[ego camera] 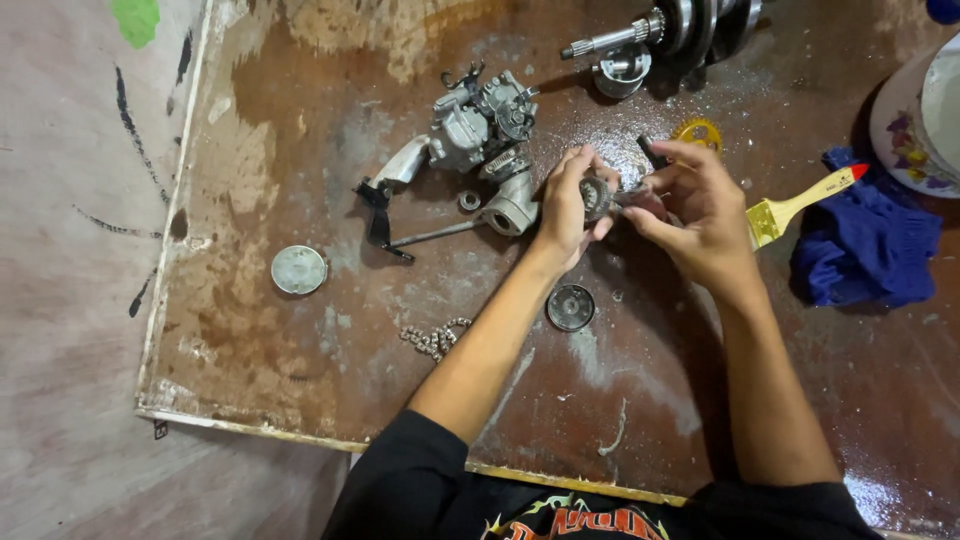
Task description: Cleaning and assembling various motorcycle engine components including a carburetor and gears.
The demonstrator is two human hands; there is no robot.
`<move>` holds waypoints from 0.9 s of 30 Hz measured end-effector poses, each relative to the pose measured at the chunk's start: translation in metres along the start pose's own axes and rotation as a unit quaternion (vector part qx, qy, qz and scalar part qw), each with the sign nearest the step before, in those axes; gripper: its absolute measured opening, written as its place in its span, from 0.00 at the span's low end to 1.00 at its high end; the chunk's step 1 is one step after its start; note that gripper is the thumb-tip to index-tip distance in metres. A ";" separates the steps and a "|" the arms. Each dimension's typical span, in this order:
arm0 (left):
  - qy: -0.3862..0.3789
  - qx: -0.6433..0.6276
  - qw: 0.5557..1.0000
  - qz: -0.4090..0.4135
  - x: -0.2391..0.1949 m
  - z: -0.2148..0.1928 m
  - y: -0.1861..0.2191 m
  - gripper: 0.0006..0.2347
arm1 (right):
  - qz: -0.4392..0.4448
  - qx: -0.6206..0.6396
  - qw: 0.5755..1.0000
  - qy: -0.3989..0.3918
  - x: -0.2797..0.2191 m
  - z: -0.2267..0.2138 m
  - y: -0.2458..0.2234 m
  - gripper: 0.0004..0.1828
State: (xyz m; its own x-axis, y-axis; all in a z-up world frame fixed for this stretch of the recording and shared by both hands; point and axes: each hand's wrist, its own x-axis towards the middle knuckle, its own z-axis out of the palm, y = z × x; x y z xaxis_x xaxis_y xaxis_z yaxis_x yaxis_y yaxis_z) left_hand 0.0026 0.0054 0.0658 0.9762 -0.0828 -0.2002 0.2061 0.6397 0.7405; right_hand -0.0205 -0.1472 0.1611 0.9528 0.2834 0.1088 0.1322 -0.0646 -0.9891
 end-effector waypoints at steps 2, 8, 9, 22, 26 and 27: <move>-0.006 -0.003 1.000 0.004 0.000 0.000 0.001 0.11 | -0.045 -0.077 0.996 0.001 -0.002 -0.005 0.022 0.19; -0.018 -0.015 1.000 0.008 -0.001 0.002 0.002 0.13 | -0.006 -0.123 0.992 0.005 -0.002 -0.002 0.031 0.12; -0.018 -0.018 1.000 0.006 -0.002 0.002 0.004 0.13 | -0.002 -0.138 0.990 0.010 -0.002 -0.001 0.032 0.13; 0.005 0.017 1.000 0.020 -0.003 0.004 0.000 0.13 | -0.063 -0.051 0.996 0.047 -0.003 0.002 0.046 0.12; -0.008 0.034 0.999 0.020 -0.002 0.002 -0.001 0.13 | -0.061 -0.067 0.995 0.049 -0.003 0.003 0.046 0.11; -0.012 0.027 0.999 0.020 -0.002 0.001 -0.002 0.14 | -0.068 -0.126 0.989 0.044 -0.003 0.002 0.046 0.11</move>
State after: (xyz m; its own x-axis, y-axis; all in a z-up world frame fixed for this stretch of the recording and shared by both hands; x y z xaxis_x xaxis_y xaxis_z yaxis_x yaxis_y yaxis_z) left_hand 0.0008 0.0036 0.0658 0.9849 -0.0761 -0.1554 0.1696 0.6005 0.7814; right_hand -0.0176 -0.1490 0.1147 0.9405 0.2217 0.2575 0.3132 -0.2713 -0.9101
